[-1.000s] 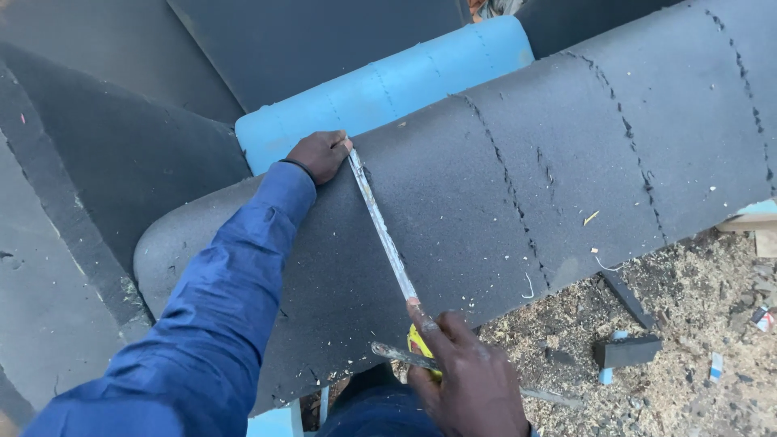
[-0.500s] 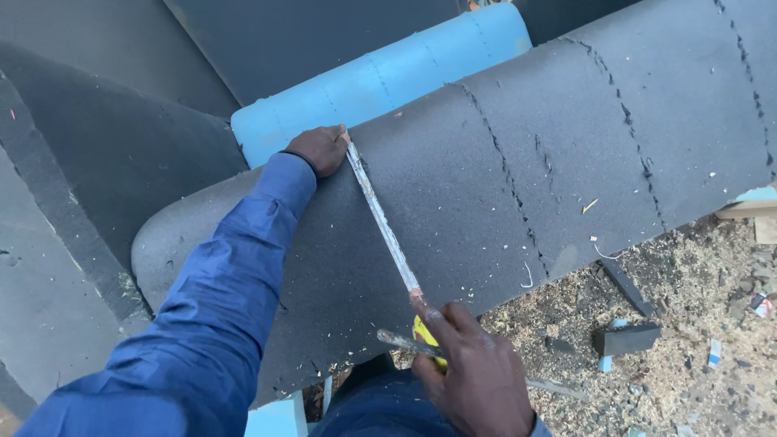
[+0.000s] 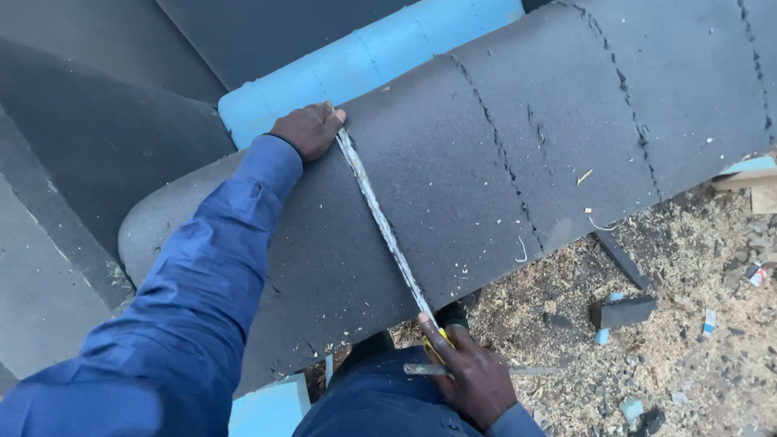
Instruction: The person measures a large piece of dark gray foam using a tape measure and a metal ruler. They then use a utility knife to cut along the marked lines, separating sections of the foam.
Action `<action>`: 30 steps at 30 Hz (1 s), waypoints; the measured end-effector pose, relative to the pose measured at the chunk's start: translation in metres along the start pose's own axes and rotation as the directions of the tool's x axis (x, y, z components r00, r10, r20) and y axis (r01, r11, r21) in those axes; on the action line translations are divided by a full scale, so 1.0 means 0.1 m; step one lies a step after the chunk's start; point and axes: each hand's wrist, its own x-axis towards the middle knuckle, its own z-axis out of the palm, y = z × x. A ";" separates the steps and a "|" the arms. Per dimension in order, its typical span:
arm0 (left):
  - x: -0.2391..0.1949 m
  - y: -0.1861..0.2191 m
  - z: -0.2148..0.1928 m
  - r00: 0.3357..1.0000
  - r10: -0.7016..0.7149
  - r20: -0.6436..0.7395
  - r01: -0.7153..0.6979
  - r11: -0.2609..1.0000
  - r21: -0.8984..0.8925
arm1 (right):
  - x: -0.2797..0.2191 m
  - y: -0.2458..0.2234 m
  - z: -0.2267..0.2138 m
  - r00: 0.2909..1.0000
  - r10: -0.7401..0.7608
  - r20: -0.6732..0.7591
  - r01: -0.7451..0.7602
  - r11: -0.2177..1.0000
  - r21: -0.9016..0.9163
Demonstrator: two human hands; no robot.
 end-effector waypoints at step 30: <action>-2.13 1.02 1.40 0.783 0.239 -0.574 -0.043 0.942 0.333 | 0.11 0.11 0.32 0.999 0.039 0.013 -0.038 0.997 -0.067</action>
